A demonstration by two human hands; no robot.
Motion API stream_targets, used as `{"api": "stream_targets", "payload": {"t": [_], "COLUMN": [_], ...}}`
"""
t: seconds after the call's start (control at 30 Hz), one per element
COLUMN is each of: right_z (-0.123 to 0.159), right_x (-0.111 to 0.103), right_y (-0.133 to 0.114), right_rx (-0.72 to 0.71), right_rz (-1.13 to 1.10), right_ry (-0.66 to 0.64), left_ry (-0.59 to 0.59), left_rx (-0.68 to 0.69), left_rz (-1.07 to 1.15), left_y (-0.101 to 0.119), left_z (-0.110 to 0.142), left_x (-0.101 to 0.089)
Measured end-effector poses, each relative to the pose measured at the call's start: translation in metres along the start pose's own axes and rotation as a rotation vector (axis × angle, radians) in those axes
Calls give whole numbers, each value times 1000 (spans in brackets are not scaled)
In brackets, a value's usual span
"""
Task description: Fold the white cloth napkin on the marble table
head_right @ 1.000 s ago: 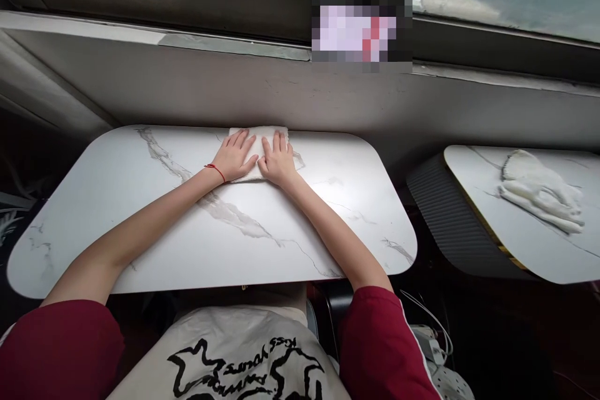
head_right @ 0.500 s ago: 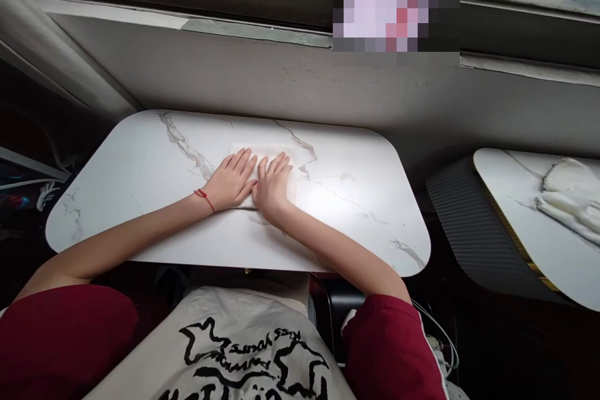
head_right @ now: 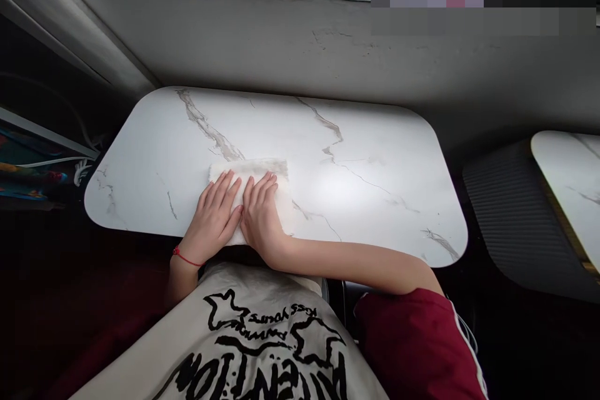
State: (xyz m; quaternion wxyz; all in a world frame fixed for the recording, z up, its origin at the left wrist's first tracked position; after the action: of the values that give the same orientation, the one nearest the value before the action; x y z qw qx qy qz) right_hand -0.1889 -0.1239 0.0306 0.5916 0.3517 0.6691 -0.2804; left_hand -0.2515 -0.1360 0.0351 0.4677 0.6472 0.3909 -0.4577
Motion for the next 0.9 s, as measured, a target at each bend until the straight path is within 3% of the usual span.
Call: {"api": "stream_targets", "payload": {"t": [0.13,0.3,0.53,0.73,0.9], "right_z": [2,-1,-54,-115,-172], "right_x": [-6,-2,14,25,41], "right_y": [-18,-39,-33,-21,12], "right_rx": [-52,-296,-381,-424,-250], "right_rz": [57,-60,-341,-346,-328], "right_ry": [11,104,119,141,167], "left_ry": [37,-34,16,-92,-165], "left_rx": [-35,60,-38,-109,-17], "left_rz": [73,126,3,-145,-138], "left_y": [-13,-26,-67,-105,-132], "left_z": [11,13,-6,-64,-134], "left_x": [-7,-7,-10,-15,-8]}}
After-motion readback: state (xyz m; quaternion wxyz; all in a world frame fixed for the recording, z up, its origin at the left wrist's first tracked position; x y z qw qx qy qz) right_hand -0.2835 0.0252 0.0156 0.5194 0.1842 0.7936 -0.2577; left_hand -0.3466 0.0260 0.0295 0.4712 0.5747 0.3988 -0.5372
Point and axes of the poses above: each hand's wrist, its own z-axis away from the middle knuckle, its own x-axis out of the palm, y = z × x, the point moved 10 cm from there along -z, towards the middle knuckle, and after that the axes turned 2 degrees about -y, right-handed, at the moved point
